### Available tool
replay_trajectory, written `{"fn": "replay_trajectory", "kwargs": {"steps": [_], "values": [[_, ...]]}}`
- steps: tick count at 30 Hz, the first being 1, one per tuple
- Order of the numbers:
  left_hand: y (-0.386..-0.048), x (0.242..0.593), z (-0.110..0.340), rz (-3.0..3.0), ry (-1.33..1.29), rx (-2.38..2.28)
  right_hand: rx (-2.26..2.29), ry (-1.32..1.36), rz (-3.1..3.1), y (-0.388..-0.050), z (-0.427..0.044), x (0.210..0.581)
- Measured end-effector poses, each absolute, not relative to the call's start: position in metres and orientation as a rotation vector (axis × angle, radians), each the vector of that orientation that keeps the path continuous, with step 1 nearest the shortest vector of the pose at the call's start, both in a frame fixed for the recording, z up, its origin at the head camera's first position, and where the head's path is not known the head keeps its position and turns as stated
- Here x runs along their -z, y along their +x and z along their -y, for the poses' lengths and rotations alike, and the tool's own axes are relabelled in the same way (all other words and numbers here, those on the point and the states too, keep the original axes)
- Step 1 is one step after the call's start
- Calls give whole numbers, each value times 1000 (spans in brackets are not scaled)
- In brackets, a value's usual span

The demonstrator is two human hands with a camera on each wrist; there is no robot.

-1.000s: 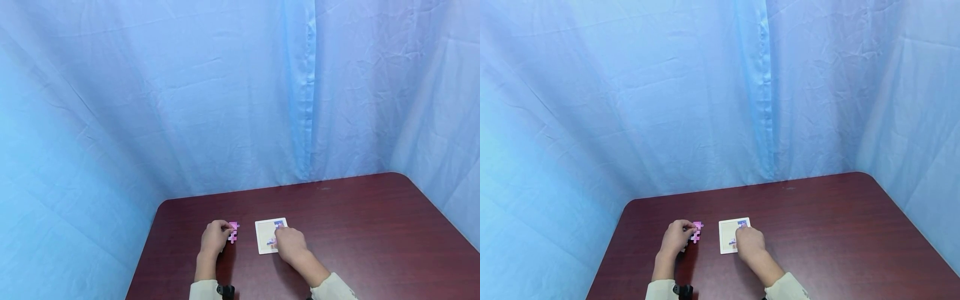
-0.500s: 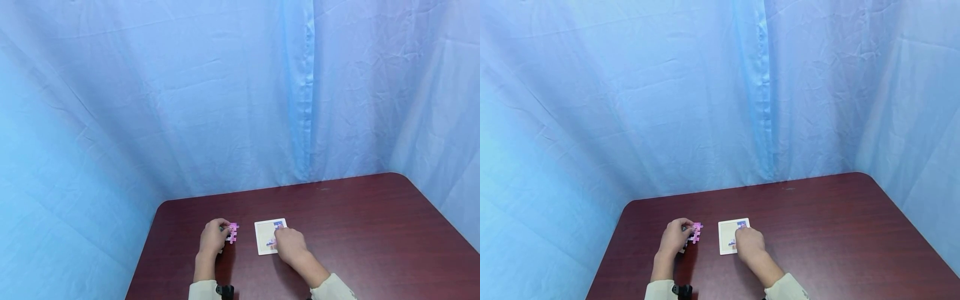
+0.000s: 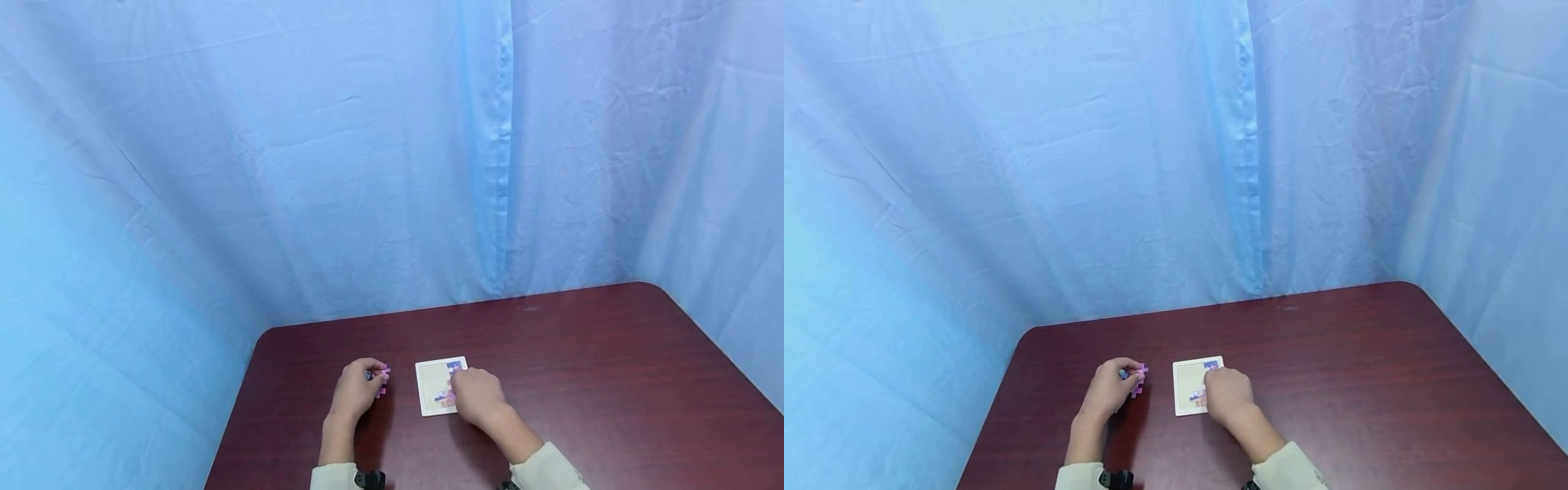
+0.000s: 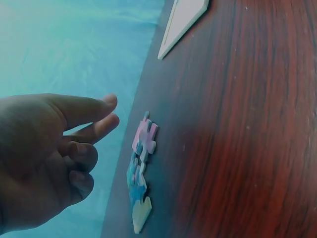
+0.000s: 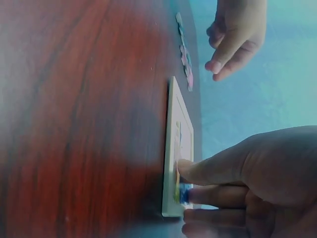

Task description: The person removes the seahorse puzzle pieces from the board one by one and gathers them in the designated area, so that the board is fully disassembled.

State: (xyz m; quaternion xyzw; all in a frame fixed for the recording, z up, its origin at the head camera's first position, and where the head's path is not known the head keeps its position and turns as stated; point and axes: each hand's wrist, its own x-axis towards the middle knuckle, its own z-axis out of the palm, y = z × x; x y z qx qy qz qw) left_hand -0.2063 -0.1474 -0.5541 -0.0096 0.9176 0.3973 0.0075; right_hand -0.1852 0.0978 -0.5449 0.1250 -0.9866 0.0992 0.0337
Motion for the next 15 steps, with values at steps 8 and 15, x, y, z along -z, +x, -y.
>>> {"fn": "replay_trajectory", "kwargs": {"steps": [8, 15], "values": [[-200, 547, 127, -2891, 109, -1180, -333, 394, 3033, -187, -102, 546], [-192, 541, 110, -2858, 217, -1133, -315, 397, 3023, -188, -103, 544]]}}
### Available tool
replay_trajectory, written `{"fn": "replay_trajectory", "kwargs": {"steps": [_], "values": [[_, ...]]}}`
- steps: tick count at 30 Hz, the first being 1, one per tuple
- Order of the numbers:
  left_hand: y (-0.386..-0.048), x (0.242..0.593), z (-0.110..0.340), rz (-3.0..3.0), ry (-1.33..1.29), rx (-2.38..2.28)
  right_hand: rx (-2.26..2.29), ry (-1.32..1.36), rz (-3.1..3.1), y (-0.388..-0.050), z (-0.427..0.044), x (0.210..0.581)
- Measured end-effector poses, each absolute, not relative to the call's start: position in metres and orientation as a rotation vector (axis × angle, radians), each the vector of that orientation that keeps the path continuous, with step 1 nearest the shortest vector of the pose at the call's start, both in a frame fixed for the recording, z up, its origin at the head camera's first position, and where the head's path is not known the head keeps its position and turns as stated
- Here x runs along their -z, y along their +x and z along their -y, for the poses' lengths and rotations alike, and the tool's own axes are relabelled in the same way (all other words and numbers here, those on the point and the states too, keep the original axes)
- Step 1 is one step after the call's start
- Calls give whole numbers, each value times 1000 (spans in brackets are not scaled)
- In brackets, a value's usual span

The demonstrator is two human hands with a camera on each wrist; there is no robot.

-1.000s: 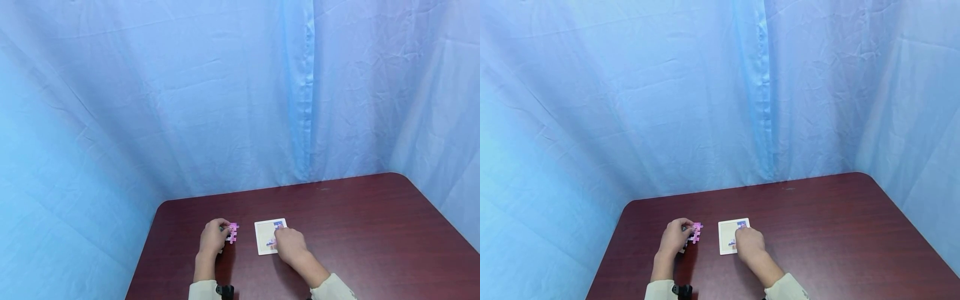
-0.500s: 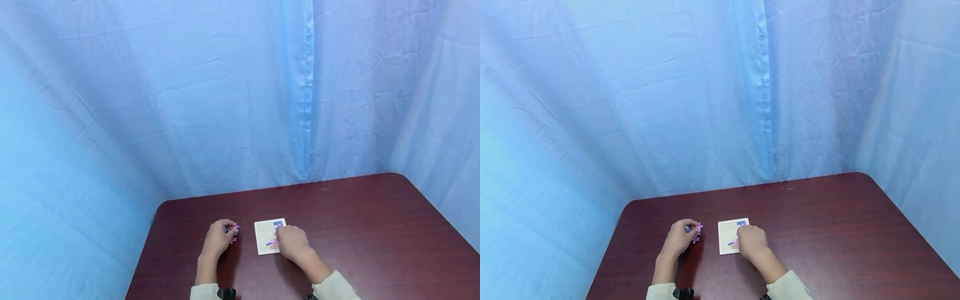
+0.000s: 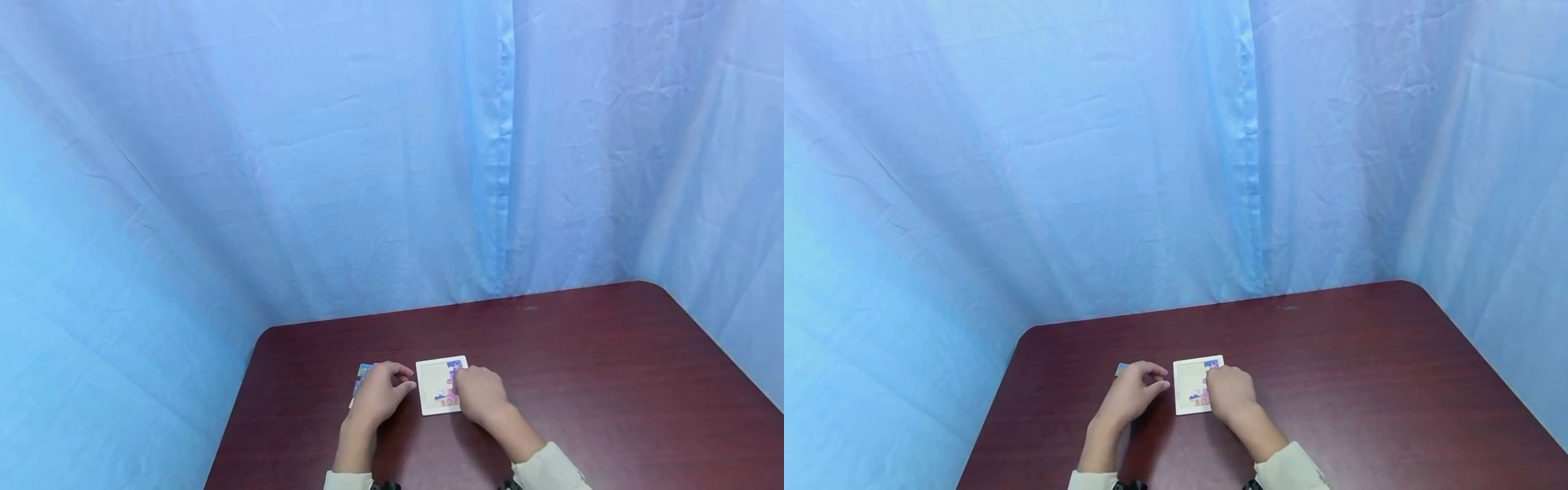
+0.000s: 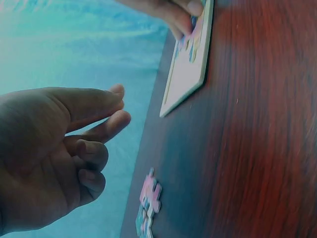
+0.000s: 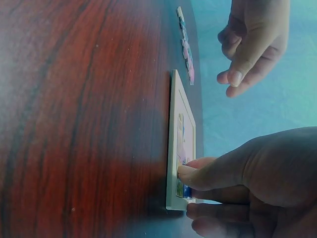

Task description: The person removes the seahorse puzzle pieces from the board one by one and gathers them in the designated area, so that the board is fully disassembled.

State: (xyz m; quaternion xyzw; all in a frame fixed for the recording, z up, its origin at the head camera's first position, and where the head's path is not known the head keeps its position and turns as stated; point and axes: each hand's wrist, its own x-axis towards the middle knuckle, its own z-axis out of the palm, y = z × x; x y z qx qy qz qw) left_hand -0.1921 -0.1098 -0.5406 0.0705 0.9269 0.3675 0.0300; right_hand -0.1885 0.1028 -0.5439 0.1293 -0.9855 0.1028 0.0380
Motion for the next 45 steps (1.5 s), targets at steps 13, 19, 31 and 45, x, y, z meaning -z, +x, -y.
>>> {"fn": "replay_trajectory", "kwargs": {"steps": [13, 19, 31, 45], "values": [[-175, 553, 68, -2970, 432, -845, -308, 411, 2995, -187, -104, 542], [-169, 558, 59, -3000, 477, -775, -320, 405, 3002, -187, -104, 542], [-170, 565, 53, -3098, 502, -742, -319, 398, 3003, -188, -104, 540], [-172, 566, 52, -3070, 438, -776, -324, 397, 3014, -188, -103, 543]]}}
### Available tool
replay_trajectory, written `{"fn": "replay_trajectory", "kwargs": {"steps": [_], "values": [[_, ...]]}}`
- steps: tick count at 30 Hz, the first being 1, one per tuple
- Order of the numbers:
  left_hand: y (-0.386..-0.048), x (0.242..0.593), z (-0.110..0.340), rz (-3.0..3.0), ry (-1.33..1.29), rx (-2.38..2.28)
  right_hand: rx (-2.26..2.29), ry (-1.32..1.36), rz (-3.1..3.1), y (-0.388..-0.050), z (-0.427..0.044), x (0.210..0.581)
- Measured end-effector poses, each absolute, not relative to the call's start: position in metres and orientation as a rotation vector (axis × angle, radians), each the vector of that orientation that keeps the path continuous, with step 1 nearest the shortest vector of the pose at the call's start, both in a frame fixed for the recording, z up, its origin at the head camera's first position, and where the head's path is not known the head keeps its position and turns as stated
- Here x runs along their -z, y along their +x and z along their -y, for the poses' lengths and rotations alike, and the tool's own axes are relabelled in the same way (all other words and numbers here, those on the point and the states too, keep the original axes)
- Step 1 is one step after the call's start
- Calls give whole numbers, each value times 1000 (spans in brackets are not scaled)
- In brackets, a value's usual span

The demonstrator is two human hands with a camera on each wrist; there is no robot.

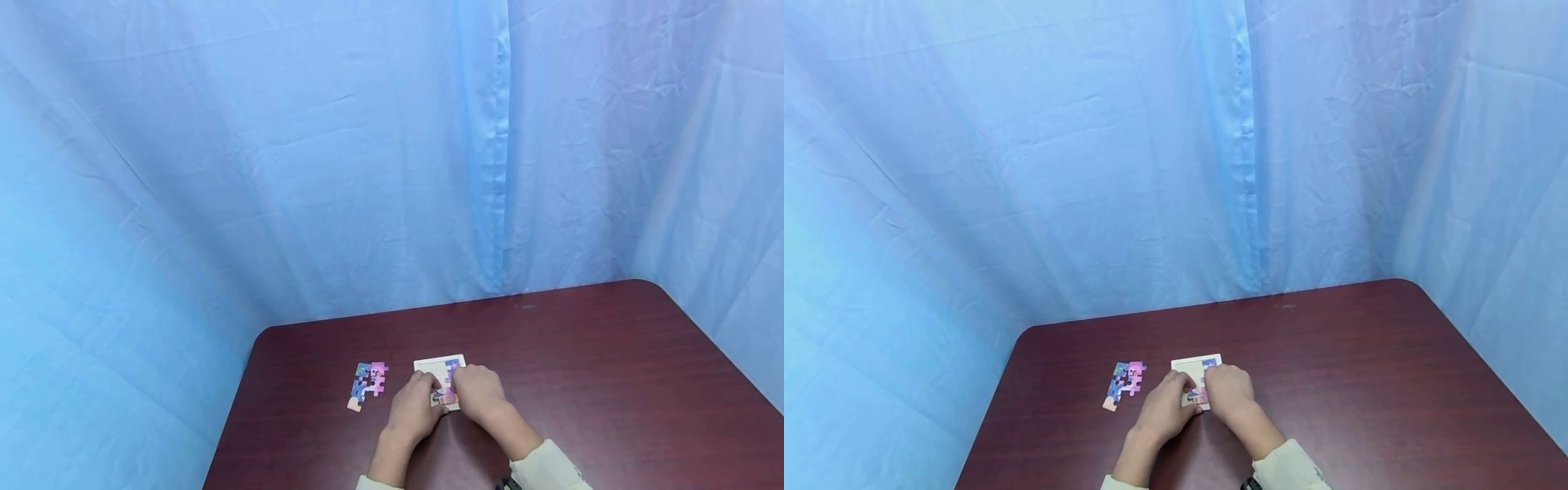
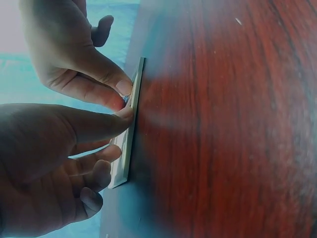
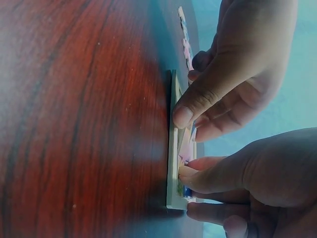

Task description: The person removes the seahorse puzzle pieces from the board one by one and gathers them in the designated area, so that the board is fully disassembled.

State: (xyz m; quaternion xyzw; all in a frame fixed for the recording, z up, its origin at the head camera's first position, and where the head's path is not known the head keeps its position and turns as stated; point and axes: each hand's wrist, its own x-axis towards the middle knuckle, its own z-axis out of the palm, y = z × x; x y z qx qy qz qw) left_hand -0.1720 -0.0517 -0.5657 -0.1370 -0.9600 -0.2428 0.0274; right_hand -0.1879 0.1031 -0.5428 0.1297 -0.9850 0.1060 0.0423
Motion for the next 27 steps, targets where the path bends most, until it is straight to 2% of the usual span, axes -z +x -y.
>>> {"fn": "replay_trajectory", "kwargs": {"steps": [27], "values": [[-175, 568, 55, 2881, -337, 1025, -383, 346, 3028, -191, -105, 543]]}}
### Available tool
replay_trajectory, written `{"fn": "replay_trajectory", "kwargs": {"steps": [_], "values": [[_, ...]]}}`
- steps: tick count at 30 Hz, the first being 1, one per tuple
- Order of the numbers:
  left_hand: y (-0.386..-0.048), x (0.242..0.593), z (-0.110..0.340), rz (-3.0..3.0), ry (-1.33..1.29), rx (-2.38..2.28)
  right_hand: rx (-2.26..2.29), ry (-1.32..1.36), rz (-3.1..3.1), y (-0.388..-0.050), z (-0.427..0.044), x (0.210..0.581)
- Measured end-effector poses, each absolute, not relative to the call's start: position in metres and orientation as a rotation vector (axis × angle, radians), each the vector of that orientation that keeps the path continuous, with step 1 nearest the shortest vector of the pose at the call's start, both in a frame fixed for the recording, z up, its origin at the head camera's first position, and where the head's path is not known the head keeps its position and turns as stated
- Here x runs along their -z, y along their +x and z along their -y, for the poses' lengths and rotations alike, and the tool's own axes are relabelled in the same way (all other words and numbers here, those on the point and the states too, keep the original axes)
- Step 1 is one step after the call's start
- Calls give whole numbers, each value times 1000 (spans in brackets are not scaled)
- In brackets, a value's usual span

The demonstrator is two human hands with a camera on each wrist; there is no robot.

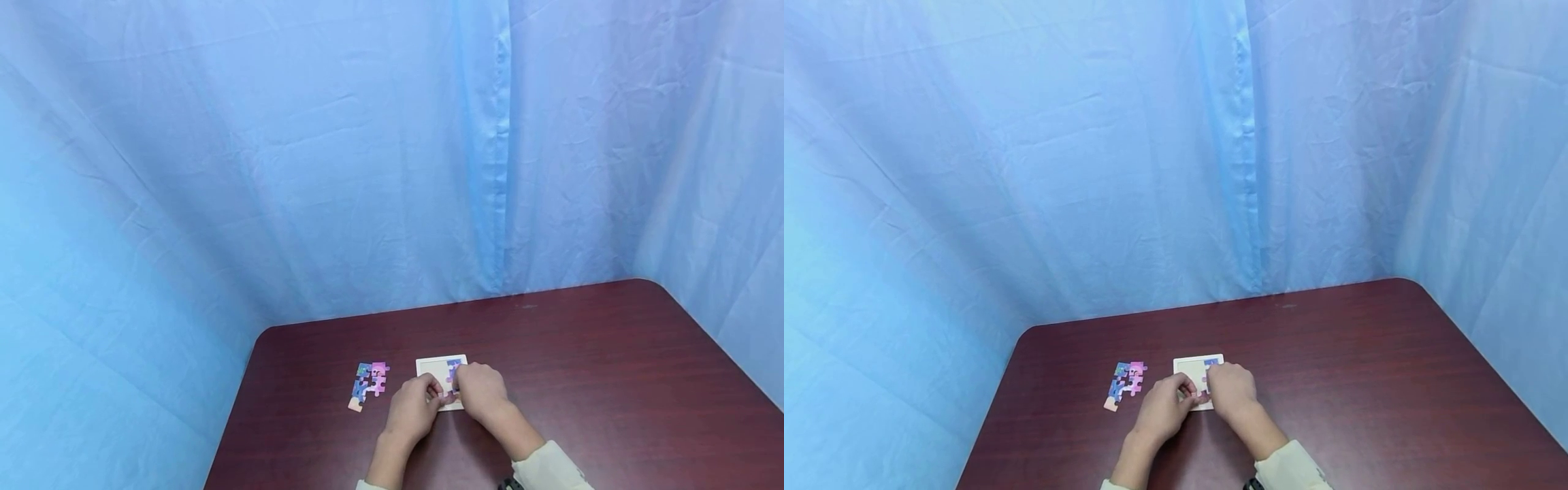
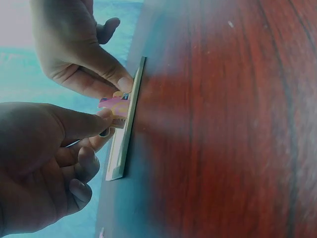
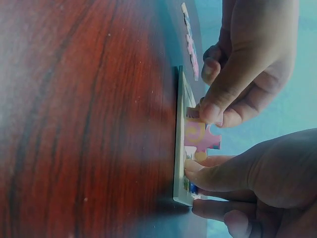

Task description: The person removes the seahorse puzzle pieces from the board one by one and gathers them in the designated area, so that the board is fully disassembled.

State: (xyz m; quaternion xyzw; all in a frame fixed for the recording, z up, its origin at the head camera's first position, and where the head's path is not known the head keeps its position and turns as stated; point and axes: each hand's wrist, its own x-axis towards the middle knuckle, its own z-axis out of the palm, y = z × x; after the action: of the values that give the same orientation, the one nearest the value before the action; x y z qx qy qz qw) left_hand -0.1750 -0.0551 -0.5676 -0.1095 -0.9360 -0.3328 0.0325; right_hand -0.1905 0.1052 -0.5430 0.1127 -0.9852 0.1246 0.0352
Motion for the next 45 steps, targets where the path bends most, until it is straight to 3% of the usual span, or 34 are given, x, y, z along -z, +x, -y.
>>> {"fn": "replay_trajectory", "kwargs": {"steps": [13, 45], "values": [[-169, 560, 78, 2857, -277, 1044, -382, 340, 3021, -190, -105, 543], [-160, 554, 150, 2908, 142, 801, -345, 385, 3011, -189, -104, 544]]}}
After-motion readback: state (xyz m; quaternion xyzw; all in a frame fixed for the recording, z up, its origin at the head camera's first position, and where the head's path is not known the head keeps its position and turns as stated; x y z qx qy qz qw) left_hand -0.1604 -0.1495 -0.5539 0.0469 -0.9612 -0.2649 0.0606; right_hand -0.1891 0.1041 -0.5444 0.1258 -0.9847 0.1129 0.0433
